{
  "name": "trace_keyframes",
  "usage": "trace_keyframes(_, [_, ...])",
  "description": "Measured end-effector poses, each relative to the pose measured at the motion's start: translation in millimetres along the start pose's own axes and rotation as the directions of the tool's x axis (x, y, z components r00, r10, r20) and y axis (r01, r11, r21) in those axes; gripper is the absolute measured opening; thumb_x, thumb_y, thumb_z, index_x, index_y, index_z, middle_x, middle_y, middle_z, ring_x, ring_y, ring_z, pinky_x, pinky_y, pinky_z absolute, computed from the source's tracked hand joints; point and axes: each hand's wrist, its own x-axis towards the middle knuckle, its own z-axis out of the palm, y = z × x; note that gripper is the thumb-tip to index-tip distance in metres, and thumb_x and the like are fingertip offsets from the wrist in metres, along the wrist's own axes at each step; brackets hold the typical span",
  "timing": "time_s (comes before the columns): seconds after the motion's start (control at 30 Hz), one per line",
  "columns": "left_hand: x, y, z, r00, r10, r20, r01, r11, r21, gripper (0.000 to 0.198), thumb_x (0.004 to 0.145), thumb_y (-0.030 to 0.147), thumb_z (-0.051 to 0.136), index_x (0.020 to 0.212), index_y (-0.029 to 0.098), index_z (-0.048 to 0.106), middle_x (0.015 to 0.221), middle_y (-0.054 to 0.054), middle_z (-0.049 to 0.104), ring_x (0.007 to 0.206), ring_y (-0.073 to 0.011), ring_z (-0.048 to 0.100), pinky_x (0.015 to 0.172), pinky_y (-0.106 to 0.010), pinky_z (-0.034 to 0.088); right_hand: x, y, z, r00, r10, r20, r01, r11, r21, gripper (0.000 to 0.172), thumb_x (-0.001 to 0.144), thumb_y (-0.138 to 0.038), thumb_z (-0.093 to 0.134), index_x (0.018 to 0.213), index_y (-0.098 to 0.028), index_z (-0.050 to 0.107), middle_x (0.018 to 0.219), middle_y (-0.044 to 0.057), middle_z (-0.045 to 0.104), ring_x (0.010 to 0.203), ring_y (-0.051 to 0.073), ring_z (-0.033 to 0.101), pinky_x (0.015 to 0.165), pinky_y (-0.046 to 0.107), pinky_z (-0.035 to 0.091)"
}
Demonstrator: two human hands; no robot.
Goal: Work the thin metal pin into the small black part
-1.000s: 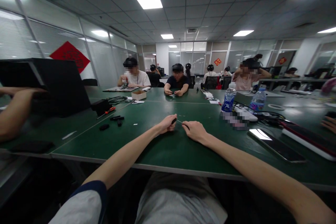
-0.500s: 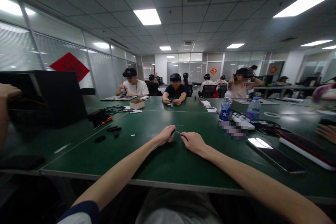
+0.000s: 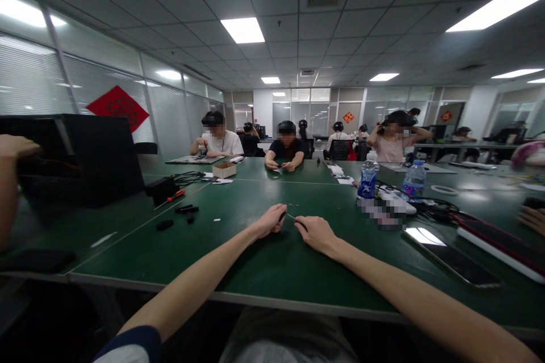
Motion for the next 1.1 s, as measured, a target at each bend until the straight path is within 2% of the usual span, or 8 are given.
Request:
trace_keyframes(0.47, [-2.3,3.9,2.0,1.0,-0.024,-0.019,0.024,1.0,0.006,0.034,0.082,0.055,0.042,0.083,0.022,0.041,0.046,0.009,0.03,0.032,-0.0054,0.02,0.035,-0.016,0.012,0.8,0.5,0.5,1.0,-0.01,-0.001,0.01,1.0,0.014,0.039,0.095,-0.044,0.03,0.114,-0.026,0.059,0.101,0.005,0.066,0.09,0.018,0.061,0.08,0.027,0.042])
trace_keyframes(0.77, [-3.6,6.4,1.5,0.998,-0.06,0.0,0.06,0.998,-0.025,0.043,0.079,0.065,0.039,0.085,0.022,0.039,0.044,0.011,0.027,0.032,-0.0055,0.017,0.035,-0.016,0.011,1.0,0.0,-0.9,1.0,-0.011,-0.001,0.011,0.999,0.035,0.039,0.095,-0.044,0.03,0.113,-0.026,0.059,0.1,0.006,0.067,0.088,0.019,0.062,0.077,0.027,0.044])
trace_keyframes(1.1, [-1.6,3.5,0.4,0.999,-0.017,0.03,0.017,1.0,-0.017,0.039,0.08,0.062,0.04,0.085,0.023,0.039,0.044,0.01,0.028,0.031,-0.0056,0.018,0.035,-0.016,0.011,1.1,-1.4,-2.9,1.0,0.002,0.014,-0.002,1.0,0.025,0.038,0.095,-0.043,0.03,0.113,-0.025,0.059,0.101,0.006,0.066,0.09,0.019,0.062,0.08,0.028,0.043])
